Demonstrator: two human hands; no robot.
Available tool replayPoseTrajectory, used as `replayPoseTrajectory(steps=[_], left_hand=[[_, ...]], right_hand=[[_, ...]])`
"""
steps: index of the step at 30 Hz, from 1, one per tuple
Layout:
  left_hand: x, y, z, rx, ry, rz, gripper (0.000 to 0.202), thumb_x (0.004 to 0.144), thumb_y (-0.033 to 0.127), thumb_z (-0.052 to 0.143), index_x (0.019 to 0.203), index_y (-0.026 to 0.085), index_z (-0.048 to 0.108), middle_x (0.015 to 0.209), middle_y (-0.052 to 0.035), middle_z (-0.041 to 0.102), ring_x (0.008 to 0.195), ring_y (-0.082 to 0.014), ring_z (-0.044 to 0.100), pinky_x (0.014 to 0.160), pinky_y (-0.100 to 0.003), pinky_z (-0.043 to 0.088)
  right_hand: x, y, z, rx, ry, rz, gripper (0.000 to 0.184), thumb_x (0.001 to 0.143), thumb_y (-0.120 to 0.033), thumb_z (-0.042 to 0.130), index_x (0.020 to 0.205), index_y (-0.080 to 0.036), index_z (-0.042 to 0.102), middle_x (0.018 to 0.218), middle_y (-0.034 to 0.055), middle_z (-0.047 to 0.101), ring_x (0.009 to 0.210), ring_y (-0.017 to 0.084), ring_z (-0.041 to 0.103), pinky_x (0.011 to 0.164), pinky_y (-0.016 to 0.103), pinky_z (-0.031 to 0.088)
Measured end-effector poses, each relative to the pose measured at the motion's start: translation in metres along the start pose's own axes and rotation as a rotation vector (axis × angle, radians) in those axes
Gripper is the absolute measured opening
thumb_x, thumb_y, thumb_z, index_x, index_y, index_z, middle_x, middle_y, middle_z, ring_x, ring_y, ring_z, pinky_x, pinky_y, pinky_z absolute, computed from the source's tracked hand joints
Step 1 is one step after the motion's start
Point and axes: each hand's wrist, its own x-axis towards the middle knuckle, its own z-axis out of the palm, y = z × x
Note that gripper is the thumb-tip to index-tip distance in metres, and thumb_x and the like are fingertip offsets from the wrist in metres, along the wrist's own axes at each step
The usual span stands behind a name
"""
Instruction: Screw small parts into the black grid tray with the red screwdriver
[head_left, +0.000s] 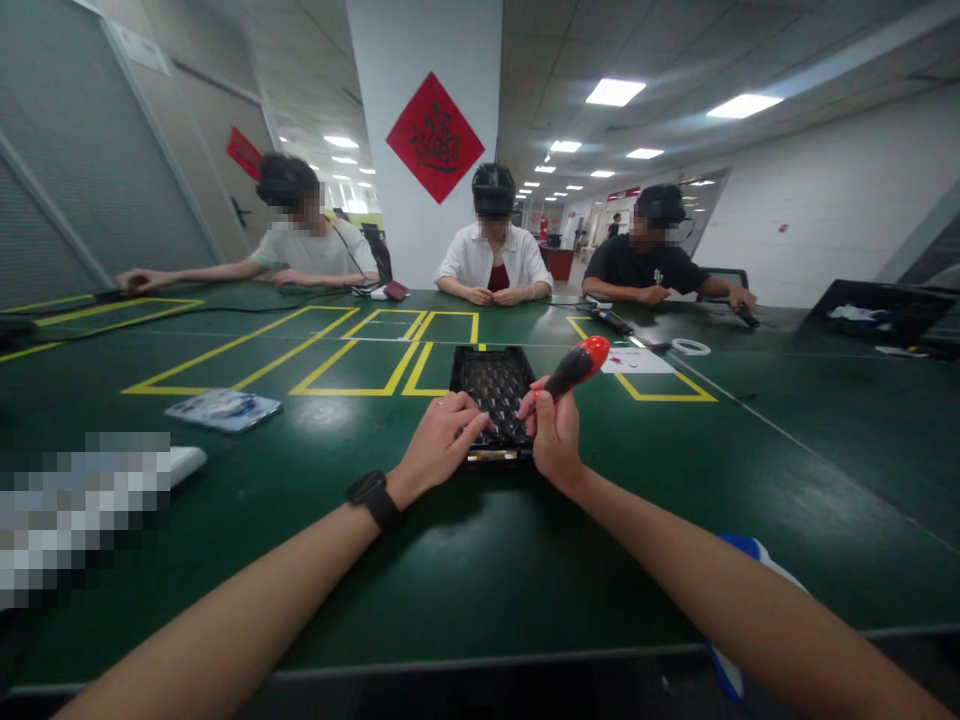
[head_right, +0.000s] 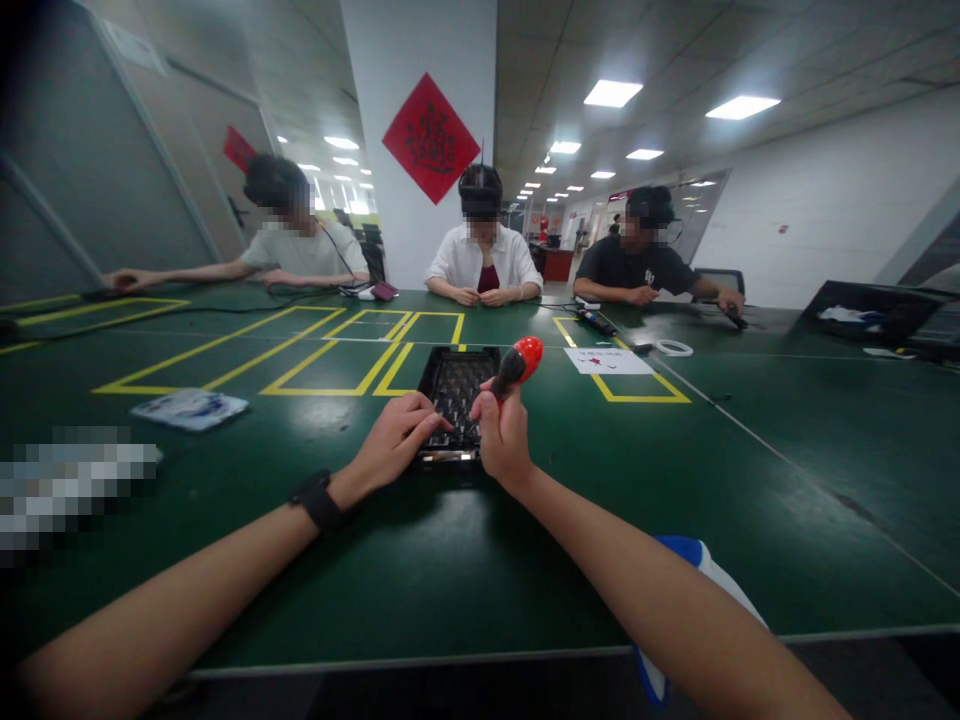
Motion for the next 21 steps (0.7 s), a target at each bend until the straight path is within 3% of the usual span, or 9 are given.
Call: replayPoseTrajectory(steps=[6, 21], left_hand=[[-0.0004, 0.0024, 0.0006, -0.036, -0.091, 0.060, 0.043, 0.093, 0.036, 0.027, 0.088, 0.021, 0.068, 0.087, -0.0033, 0.056, 0.086, -0.0160, 0.049, 0.082, -0.033, 0.035], [0.0001, 0.0023, -0.0005, -0.038, -0.152, 0.034, 0.049, 0.094, 0.037, 0.023, 0.087, 0.021, 0.069, 0.087, -0.0031, 0.055, 0.086, -0.0160, 0.049, 0.082, -0.032, 0.035]], right_hand=[[-0.0002, 0.0046, -0.0013, -0.010, -0.021, -0.019, 0.020, 0.091, -0.036, 0.034, 0.099, -0.020, 0.043, 0.067, -0.0024, 0.052, 0.049, 0.008, 0.042, 0.050, 0.022, 0.035], [-0.0008, 0.0028, -0.0025, -0.010, -0.054, -0.017, 0.021, 0.091, -0.036, 0.035, 0.099, -0.020, 0.045, 0.067, -0.0016, 0.053, 0.054, 0.009, 0.046, 0.051, 0.022, 0.036]])
